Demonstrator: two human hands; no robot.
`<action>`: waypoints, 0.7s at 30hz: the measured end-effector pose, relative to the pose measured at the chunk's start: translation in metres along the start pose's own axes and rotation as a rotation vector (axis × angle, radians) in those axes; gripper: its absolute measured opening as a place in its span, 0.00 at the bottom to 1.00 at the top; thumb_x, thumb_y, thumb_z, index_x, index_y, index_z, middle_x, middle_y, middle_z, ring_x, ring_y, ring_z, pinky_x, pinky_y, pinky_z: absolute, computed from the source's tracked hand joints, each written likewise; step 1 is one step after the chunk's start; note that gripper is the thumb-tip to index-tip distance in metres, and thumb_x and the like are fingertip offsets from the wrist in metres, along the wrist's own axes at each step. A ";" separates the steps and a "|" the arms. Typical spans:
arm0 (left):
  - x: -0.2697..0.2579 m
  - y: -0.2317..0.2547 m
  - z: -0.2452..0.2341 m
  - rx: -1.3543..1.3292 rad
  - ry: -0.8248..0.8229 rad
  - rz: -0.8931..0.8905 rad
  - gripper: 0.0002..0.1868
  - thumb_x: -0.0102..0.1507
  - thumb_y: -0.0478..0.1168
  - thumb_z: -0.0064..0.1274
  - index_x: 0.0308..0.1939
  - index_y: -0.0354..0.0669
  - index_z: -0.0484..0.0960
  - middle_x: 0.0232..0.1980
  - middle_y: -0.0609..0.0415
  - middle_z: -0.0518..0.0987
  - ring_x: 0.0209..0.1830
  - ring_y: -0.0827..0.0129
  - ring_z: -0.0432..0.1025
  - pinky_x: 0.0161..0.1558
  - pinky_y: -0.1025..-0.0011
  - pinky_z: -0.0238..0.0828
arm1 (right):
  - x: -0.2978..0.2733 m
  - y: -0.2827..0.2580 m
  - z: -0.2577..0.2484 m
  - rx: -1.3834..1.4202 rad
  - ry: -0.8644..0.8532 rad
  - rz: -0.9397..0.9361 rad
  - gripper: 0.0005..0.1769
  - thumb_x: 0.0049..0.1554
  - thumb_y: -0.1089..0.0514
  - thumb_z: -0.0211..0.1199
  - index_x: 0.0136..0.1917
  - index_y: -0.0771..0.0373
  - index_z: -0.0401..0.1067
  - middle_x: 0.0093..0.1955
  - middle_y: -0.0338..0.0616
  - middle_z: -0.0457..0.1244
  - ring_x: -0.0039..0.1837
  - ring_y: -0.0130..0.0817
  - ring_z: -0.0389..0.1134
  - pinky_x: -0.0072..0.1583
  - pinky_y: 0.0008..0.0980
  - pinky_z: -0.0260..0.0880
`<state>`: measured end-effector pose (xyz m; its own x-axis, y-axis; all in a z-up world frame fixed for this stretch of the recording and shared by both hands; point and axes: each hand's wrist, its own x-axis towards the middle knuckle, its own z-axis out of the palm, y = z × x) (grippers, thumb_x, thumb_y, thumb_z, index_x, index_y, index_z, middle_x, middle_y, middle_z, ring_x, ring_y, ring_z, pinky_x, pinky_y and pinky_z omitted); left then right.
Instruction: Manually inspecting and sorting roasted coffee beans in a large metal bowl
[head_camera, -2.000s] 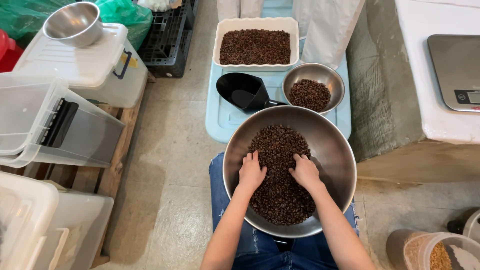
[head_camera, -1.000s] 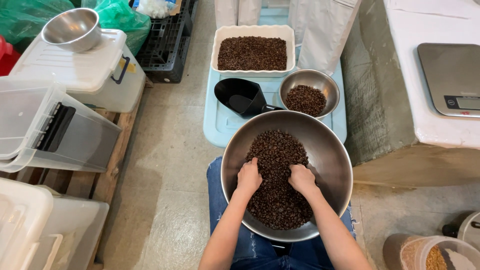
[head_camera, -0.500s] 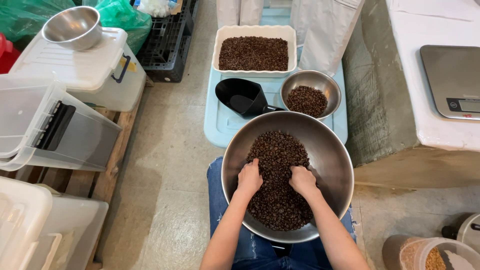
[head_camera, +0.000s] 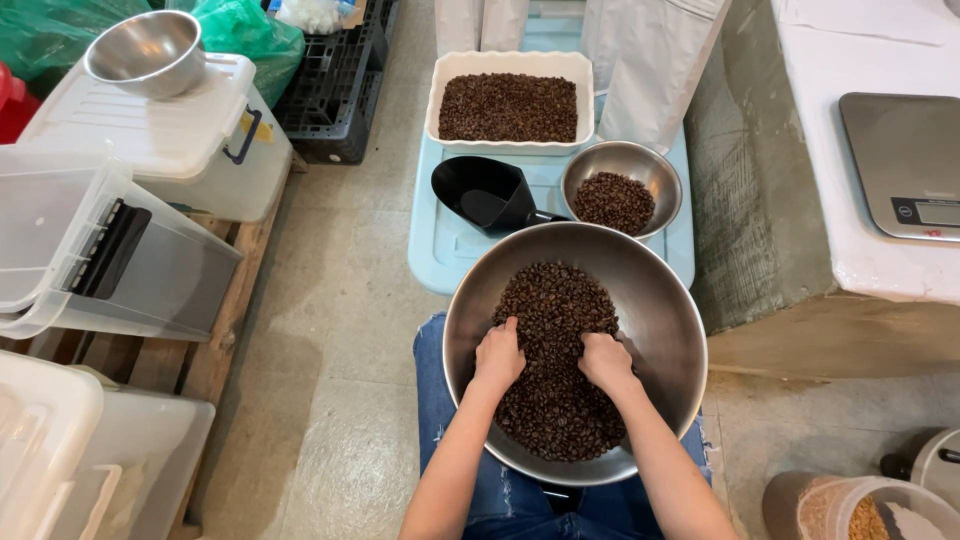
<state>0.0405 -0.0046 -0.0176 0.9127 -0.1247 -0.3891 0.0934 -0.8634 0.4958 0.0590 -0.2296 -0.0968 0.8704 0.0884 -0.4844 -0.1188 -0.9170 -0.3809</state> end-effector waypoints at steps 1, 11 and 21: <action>0.001 0.000 0.000 0.000 0.000 -0.001 0.31 0.63 0.33 0.54 0.69 0.32 0.65 0.63 0.32 0.76 0.63 0.47 0.71 0.55 0.51 0.77 | 0.001 0.001 0.002 -0.001 -0.001 -0.001 0.30 0.51 0.68 0.64 0.68 0.74 0.72 0.62 0.77 0.65 0.59 0.76 0.69 0.52 0.72 0.71; -0.001 -0.001 0.001 -0.005 0.006 0.007 0.30 0.63 0.32 0.54 0.69 0.31 0.66 0.62 0.32 0.76 0.63 0.47 0.71 0.54 0.51 0.77 | 0.003 0.001 0.004 -0.006 -0.012 0.023 0.31 0.51 0.69 0.62 0.69 0.73 0.71 0.62 0.76 0.66 0.60 0.76 0.69 0.53 0.72 0.70; 0.001 -0.002 0.001 0.015 0.011 0.014 0.30 0.62 0.32 0.55 0.69 0.31 0.66 0.60 0.32 0.77 0.61 0.47 0.72 0.53 0.51 0.78 | 0.000 0.000 0.001 -0.008 -0.016 0.008 0.32 0.51 0.70 0.61 0.70 0.75 0.70 0.62 0.79 0.65 0.61 0.78 0.68 0.53 0.72 0.70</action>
<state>0.0405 -0.0034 -0.0201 0.9182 -0.1313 -0.3736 0.0747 -0.8690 0.4891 0.0583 -0.2294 -0.0971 0.8619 0.0875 -0.4995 -0.1215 -0.9207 -0.3708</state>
